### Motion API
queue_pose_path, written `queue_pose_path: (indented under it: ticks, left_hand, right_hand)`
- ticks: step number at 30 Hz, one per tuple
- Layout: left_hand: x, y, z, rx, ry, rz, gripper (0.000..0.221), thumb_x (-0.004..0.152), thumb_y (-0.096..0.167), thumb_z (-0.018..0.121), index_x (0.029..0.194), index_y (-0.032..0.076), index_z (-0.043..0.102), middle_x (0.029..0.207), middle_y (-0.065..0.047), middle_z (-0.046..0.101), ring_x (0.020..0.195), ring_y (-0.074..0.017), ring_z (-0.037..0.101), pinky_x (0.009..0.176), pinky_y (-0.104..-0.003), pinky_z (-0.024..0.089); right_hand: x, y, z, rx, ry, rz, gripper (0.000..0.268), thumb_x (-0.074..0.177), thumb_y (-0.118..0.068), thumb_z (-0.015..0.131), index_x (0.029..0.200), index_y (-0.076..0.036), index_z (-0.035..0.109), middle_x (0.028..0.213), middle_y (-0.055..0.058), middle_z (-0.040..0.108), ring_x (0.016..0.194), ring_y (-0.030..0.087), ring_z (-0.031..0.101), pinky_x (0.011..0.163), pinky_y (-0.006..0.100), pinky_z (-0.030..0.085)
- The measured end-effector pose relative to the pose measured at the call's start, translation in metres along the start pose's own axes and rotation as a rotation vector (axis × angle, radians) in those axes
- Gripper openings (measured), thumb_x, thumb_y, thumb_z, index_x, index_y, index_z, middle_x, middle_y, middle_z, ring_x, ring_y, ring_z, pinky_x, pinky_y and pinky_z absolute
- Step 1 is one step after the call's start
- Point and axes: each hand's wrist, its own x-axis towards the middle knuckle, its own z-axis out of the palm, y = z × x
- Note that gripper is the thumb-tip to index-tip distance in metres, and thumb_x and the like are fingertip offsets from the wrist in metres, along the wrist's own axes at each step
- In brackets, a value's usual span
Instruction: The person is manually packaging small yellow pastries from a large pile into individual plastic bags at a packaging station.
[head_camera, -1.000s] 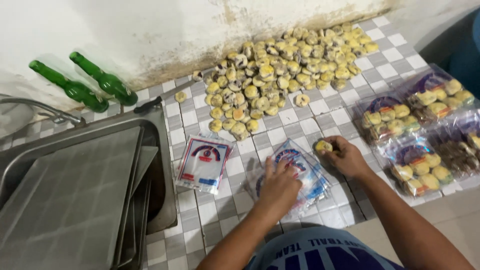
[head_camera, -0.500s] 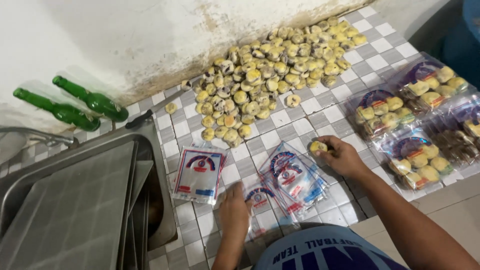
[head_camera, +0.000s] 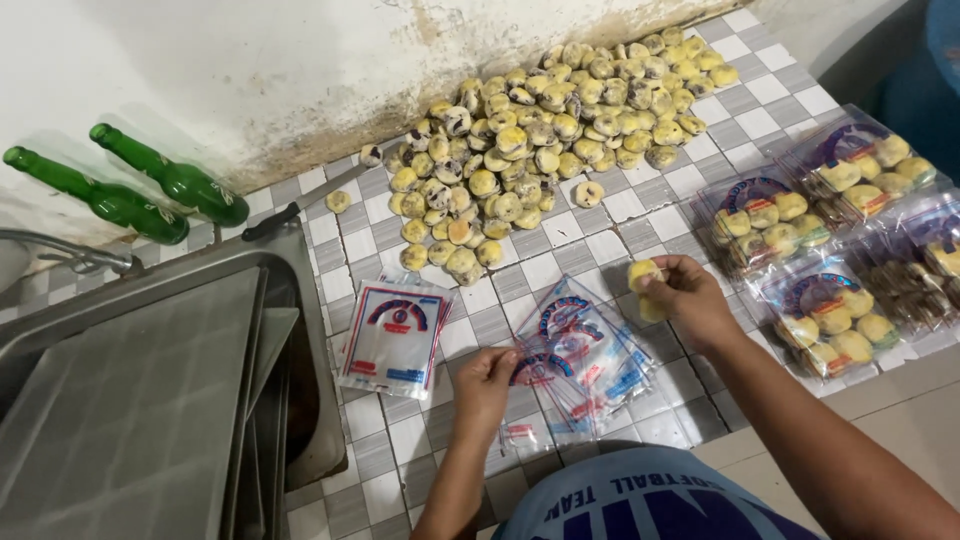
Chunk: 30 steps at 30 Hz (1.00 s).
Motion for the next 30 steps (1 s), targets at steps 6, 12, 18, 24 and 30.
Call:
queue_pose_path:
  ticks: [6, 12, 18, 24, 30]
  left_hand:
    - [0.010, -0.007, 0.014, -0.096, 0.003, -0.029, 0.008, 0.075, 0.003, 0.072, 0.083, 0.003, 0.070, 0.068, -0.006, 0.066, 0.066, -0.0087, 0.053, 0.060, -0.023, 0.042]
    - [0.012, -0.015, 0.015, -0.151, -0.059, 0.024, 0.010, 0.075, 0.005, 0.074, 0.083, 0.002, 0.069, 0.069, -0.005, 0.065, 0.067, -0.0082, 0.052, 0.060, -0.022, 0.040]
    - [0.001, 0.006, 0.008, -0.157, -0.060, 0.047, 0.012, 0.083, 0.011, 0.067, 0.091, 0.003, 0.070, 0.075, -0.007, 0.069, 0.069, -0.0069, 0.054, 0.062, -0.021, 0.043]
    - [0.010, -0.017, 0.006, -0.179, -0.186, -0.047, 0.032, 0.089, 0.029, 0.049, 0.107, 0.011, 0.068, 0.094, -0.005, 0.071, 0.086, -0.0167, 0.065, 0.076, -0.027, 0.050]
    - [0.022, -0.040, 0.002, -0.346, -0.233, -0.006, 0.034, 0.089, 0.035, 0.050, 0.090, 0.006, 0.069, 0.083, -0.003, 0.067, 0.078, -0.0140, 0.060, 0.070, -0.025, 0.045]
  right_hand:
    - [-0.044, -0.060, 0.053, 0.118, -0.167, -0.066, 0.040, 0.071, 0.003, 0.070, 0.107, 0.002, 0.052, 0.084, 0.017, 0.065, 0.068, 0.026, 0.064, 0.058, 0.037, 0.055]
    - [-0.042, -0.031, 0.090, -0.050, -0.345, -0.211, 0.040, 0.066, -0.001, 0.079, 0.099, -0.004, 0.057, 0.077, 0.006, 0.066, 0.071, 0.017, 0.063, 0.069, 0.031, 0.052]
    - [-0.034, -0.023, 0.083, -0.408, -0.448, -0.244, 0.030, 0.069, -0.006, 0.076, 0.094, -0.007, 0.061, 0.077, 0.010, 0.073, 0.070, 0.022, 0.065, 0.068, 0.035, 0.050]
    - [-0.034, -0.022, 0.083, -0.525, -0.769, -0.348, 0.020, 0.079, 0.000, 0.061, 0.097, -0.009, 0.057, 0.092, 0.009, 0.071, 0.082, 0.019, 0.073, 0.070, 0.025, 0.065]
    - [-0.015, -0.049, 0.113, -1.033, -0.951, -0.868, 0.019, 0.082, -0.015, 0.071, 0.066, -0.010, 0.061, 0.055, 0.001, 0.061, 0.051, 0.017, 0.063, 0.056, 0.030, 0.057]
